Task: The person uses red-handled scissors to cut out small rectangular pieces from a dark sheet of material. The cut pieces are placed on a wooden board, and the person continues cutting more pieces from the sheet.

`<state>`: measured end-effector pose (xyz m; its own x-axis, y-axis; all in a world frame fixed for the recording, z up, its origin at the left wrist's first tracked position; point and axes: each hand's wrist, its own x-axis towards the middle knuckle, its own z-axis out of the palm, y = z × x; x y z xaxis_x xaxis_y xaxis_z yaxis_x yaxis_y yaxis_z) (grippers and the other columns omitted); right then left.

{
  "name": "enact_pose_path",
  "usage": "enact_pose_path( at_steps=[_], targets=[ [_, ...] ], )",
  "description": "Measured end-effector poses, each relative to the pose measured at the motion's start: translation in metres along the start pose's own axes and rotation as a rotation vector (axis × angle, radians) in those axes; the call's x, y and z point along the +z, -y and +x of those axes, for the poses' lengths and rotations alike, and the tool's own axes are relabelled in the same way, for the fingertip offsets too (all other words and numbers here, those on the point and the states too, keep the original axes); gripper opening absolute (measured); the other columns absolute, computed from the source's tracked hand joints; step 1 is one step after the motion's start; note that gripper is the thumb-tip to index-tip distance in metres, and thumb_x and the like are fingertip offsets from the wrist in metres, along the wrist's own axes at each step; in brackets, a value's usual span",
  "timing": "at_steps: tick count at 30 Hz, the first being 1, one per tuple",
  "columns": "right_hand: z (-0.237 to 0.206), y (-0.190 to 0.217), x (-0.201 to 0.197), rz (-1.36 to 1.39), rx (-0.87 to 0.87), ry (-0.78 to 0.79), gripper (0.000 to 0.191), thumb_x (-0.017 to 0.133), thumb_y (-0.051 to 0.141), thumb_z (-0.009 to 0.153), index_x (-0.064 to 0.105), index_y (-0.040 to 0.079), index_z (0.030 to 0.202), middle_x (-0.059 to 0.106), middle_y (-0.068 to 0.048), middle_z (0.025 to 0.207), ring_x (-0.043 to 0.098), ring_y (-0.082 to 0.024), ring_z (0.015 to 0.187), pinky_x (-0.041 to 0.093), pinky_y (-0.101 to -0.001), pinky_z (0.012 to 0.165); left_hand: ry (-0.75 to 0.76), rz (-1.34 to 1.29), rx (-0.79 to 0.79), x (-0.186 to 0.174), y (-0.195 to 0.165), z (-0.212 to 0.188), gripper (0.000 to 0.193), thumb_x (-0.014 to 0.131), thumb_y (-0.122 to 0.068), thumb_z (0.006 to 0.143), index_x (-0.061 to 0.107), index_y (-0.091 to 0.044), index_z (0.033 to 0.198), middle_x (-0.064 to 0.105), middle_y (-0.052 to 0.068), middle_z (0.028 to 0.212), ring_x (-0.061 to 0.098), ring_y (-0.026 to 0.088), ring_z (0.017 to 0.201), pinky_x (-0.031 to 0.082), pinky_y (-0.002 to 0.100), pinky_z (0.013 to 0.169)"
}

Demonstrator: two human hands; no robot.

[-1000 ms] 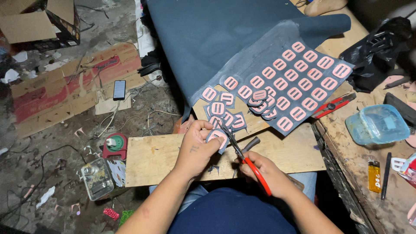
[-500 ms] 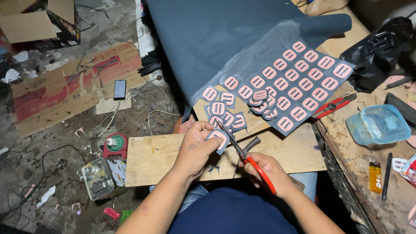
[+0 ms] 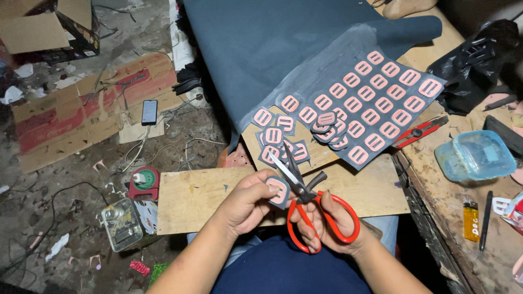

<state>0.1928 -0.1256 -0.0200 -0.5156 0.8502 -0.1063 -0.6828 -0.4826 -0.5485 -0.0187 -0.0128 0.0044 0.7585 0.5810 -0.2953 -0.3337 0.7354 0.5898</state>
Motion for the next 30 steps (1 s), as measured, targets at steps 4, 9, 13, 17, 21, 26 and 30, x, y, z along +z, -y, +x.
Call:
enact_pose_path(
  at_steps=[4, 9, 13, 17, 21, 26, 30],
  targets=[
    [0.002, 0.002, 0.006, -0.015, -0.007, 0.031, 0.078, 0.042, 0.065, 0.101, 0.063, -0.009, 0.117, 0.062, -0.010, 0.072, 0.062, -0.017, 0.058, 0.052, -0.0296, 0.058, -0.023, -0.154, 0.165, 0.007, -0.019, -0.002, 0.032, 0.055, -0.004, 0.089, 0.061, 0.000, 0.120, 0.068, 0.018, 0.112, 0.068, 0.028, 0.104, 0.056, 0.049, 0.100],
    [0.002, 0.002, 0.009, -0.081, -0.018, 0.084, 0.073, 0.047, 0.061, 0.105, 0.064, -0.009, 0.116, 0.062, -0.011, 0.069, 0.059, -0.017, 0.057, 0.050, -0.0285, 0.056, -0.323, -0.305, 0.313, -0.008, -0.035, -0.001, 0.032, 0.054, -0.013, 0.087, 0.058, 0.000, 0.115, 0.072, 0.017, 0.114, 0.072, 0.029, 0.107, 0.057, 0.043, 0.090],
    [0.000, 0.002, 0.006, -0.270, -0.025, -0.065, 0.067, 0.048, 0.058, 0.102, 0.063, -0.006, 0.118, 0.063, -0.011, 0.075, 0.062, -0.018, 0.062, 0.052, -0.0313, 0.062, -0.367, -0.178, 0.498, -0.036, -0.038, 0.005, 0.025, 0.060, -0.009, 0.097, 0.059, -0.001, 0.121, 0.070, 0.014, 0.110, 0.068, 0.023, 0.098, 0.055, 0.035, 0.085],
    [0.006, -0.005, 0.000, -0.504, 0.004, -0.219, 0.060, 0.050, 0.053, 0.100, 0.061, -0.002, 0.120, 0.065, -0.011, 0.082, 0.063, -0.016, 0.067, 0.052, -0.0291, 0.064, -0.407, -0.081, 0.445, -0.038, -0.022, 0.008, 0.022, 0.063, -0.006, 0.097, 0.061, -0.007, 0.118, 0.070, 0.008, 0.104, 0.065, 0.016, 0.086, 0.050, 0.027, 0.071],
    [0.014, -0.011, -0.006, -0.620, 0.010, -0.269, 0.052, 0.052, 0.047, 0.099, 0.059, 0.001, 0.122, 0.063, -0.008, 0.088, 0.063, -0.014, 0.076, 0.054, -0.0291, 0.068, -0.447, 0.001, 0.310, -0.018, -0.006, 0.011, 0.018, 0.062, -0.004, 0.091, 0.060, -0.004, 0.109, 0.071, 0.007, 0.098, 0.069, 0.015, 0.086, 0.056, 0.028, 0.075],
    [0.018, -0.010, -0.008, -0.829, -0.070, -0.327, 0.046, 0.052, 0.041, 0.101, 0.058, 0.001, 0.121, 0.064, -0.006, 0.089, 0.064, -0.014, 0.077, 0.054, -0.0281, 0.074, -0.392, 0.111, 0.350, 0.007, 0.003, 0.014, 0.021, 0.066, 0.000, 0.091, 0.058, 0.000, 0.110, 0.072, 0.009, 0.097, 0.066, 0.013, 0.084, 0.053, 0.026, 0.077],
    [0.020, -0.009, -0.008, -0.870, -0.049, -0.401, 0.044, 0.054, 0.040, 0.100, 0.059, 0.001, 0.120, 0.062, -0.004, 0.086, 0.062, -0.013, 0.077, 0.052, -0.0279, 0.072, -0.386, 0.090, 0.363, 0.017, 0.007, 0.015, 0.025, 0.066, 0.000, 0.088, 0.055, -0.002, 0.109, 0.074, 0.009, 0.097, 0.069, 0.013, 0.085, 0.054, 0.026, 0.076]
  ],
)
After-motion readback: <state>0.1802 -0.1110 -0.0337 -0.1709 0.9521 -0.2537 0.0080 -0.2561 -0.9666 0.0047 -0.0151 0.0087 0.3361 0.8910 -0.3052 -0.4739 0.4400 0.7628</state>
